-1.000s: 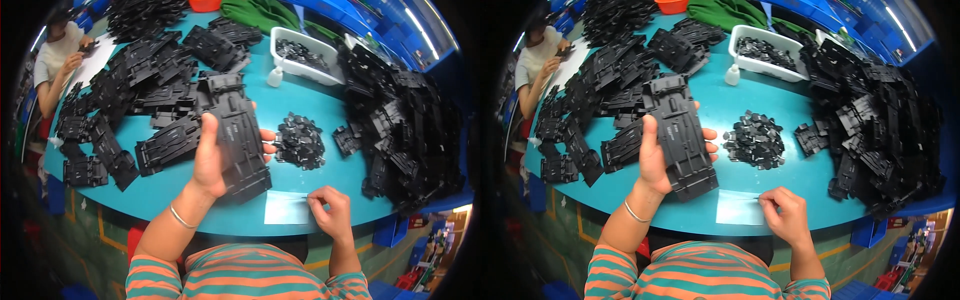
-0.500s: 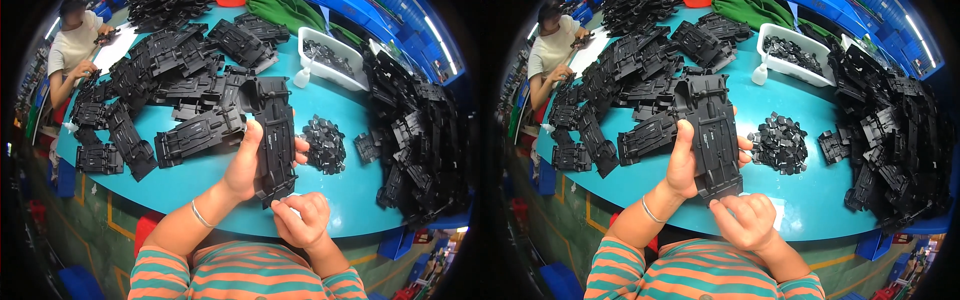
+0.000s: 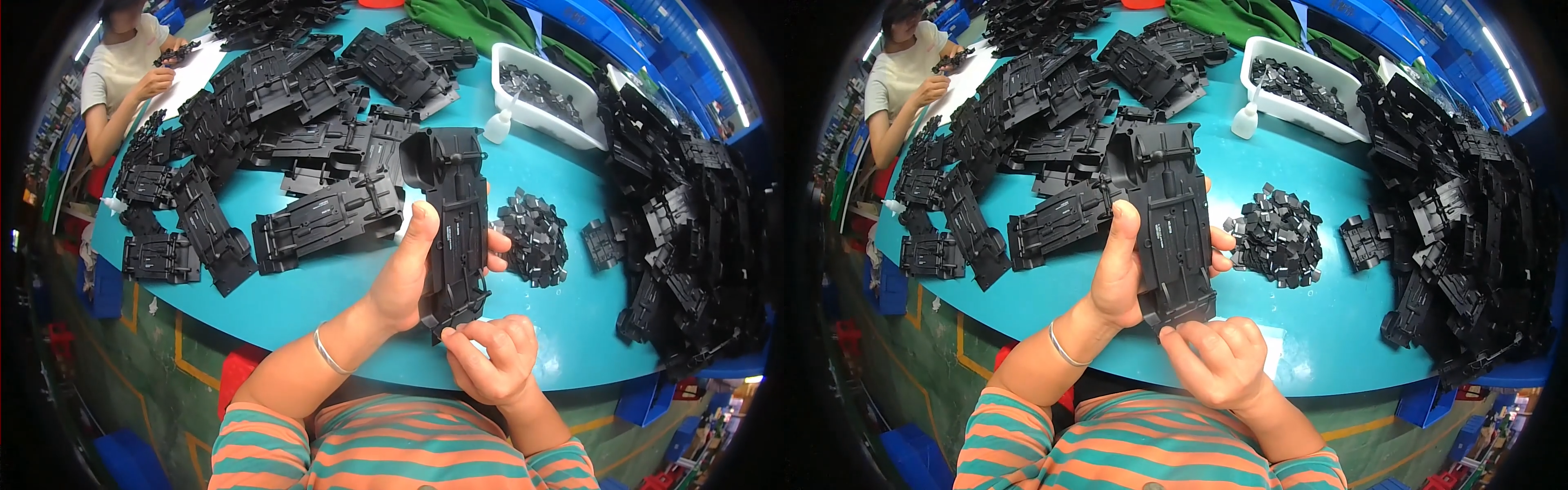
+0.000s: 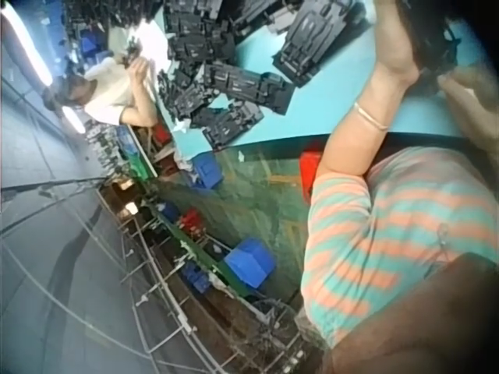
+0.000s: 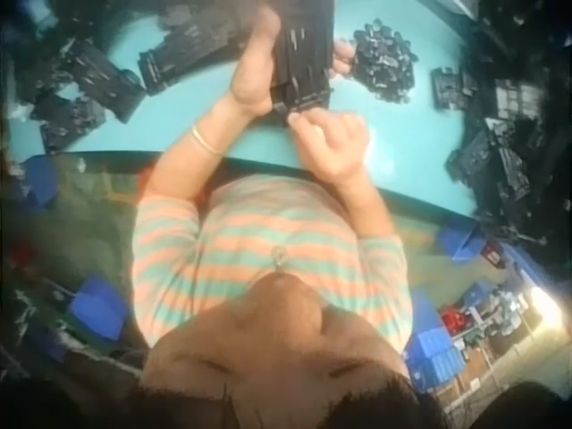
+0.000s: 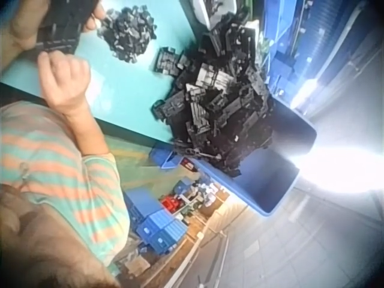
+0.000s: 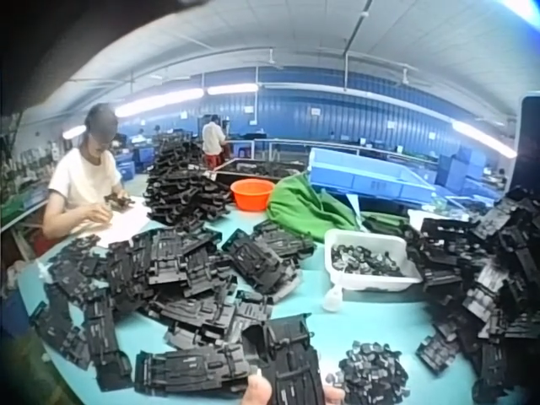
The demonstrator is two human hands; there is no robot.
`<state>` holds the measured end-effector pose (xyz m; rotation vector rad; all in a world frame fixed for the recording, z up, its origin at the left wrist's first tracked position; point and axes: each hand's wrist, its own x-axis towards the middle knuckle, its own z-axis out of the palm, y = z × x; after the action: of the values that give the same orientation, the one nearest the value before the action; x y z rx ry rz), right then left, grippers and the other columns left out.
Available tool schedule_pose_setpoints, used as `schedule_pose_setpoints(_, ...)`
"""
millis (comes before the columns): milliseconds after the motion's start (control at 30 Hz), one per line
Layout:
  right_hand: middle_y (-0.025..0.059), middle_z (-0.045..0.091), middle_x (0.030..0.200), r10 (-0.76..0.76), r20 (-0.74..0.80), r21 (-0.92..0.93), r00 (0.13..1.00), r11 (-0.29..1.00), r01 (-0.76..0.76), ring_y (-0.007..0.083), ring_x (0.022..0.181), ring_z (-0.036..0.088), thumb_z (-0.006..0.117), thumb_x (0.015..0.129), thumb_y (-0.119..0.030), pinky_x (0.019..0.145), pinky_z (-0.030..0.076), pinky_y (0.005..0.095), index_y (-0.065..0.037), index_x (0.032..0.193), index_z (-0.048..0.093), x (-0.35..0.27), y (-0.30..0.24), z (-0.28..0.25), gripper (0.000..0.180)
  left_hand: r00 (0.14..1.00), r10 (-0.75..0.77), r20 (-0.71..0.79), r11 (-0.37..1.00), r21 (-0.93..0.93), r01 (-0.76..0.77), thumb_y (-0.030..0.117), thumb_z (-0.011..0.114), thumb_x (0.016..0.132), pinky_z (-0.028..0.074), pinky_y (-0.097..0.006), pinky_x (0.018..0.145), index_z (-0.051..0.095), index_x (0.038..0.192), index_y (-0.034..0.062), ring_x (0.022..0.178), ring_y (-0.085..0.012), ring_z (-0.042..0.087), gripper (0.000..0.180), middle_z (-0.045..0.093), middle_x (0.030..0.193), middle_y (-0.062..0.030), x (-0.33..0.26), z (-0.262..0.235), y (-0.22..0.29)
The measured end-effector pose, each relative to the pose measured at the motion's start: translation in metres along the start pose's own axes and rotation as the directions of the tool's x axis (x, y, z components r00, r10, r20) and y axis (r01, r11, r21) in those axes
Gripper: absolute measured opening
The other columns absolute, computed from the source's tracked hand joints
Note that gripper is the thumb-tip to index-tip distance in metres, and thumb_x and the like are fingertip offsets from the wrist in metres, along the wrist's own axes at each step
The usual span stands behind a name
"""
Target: The person assembles toy car chassis by picking up small plastic pieces from the table, applying glue to them, and attaching them onto the underside of the chassis by hand.
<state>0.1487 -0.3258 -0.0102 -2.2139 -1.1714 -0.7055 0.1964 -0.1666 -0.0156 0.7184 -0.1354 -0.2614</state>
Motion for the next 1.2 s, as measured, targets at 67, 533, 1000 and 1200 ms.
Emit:
schedule_pose_setpoints(67, -0.0004, 0.057, 0.084, -0.002, 0.0, -0.005, 1.0, 1.0, 0.002, 0.0169, 0.068, 0.05, 0.071, 0.058, -0.001, 0.059, 0.037, 0.0318, -0.01, 0.09, 0.068, -0.001, 0.0, 0.001, 0.033, 1.0, -0.002, -0.002, 1.0, 0.008, 0.002, 0.076, 0.032, 0.083, 0.053, -0.036, 0.085, 0.023, 0.146, 0.0088, 0.096, -0.0232, 0.065, 0.092, 0.06, 0.113, -0.0185, 0.0, 0.0, 0.0)
schedule_pose_setpoints(533, -0.0008, 0.058, 0.082, 0.021, 0.009, 0.02, 1.0, 1.0, -0.022, 0.0159, 0.063, 0.049, 0.072, 0.061, -0.003, 0.057, 0.035, 0.031, -0.009, 0.089, 0.068, 0.006, 0.0, 0.0, 0.029, 0.999, 0.009, -0.034, 0.999, -0.03, -0.01, 0.076, 0.035, 0.083, 0.053, -0.038, 0.086, 0.026, 0.144, 0.0095, 0.097, -0.0271, 0.065, 0.09, 0.061, 0.113, -0.0195, 0.001, 0.002, -0.004)
schedule_pose_setpoints(1000, 0.0139, 0.062, 0.088, 0.535, 0.27, -0.408, 0.801, 0.816, -0.408, 0.0359, 0.075, 0.063, 0.052, 0.076, 0.0, 0.068, 0.051, 0.0441, -0.007, 0.094, 0.068, 0.003, 0.169, -0.036, 0.025, 0.996, 0.083, -0.032, 0.996, -0.017, -0.083, 0.075, 0.032, 0.084, 0.055, -0.041, 0.081, 0.024, 0.145, 0.0104, 0.095, -0.0288, 0.065, 0.089, 0.06, 0.112, -0.0222, 0.002, -0.007, 0.001)
schedule_pose_setpoints(1200, 0.0147, 0.062, 0.086, 0.562, 0.235, -0.41, 0.793, 0.797, -0.444, 0.0376, 0.076, 0.061, 0.055, 0.077, -0.002, 0.069, 0.051, 0.0438, -0.006, 0.09, 0.068, -0.001, 0.181, -0.03, 0.018, 0.998, 0.058, -0.008, 0.996, -0.064, -0.059, 0.074, 0.033, 0.085, 0.055, -0.041, 0.083, 0.024, 0.145, 0.0116, 0.098, -0.0299, 0.065, 0.087, 0.059, 0.114, -0.0225, 0.002, -0.009, -0.001)
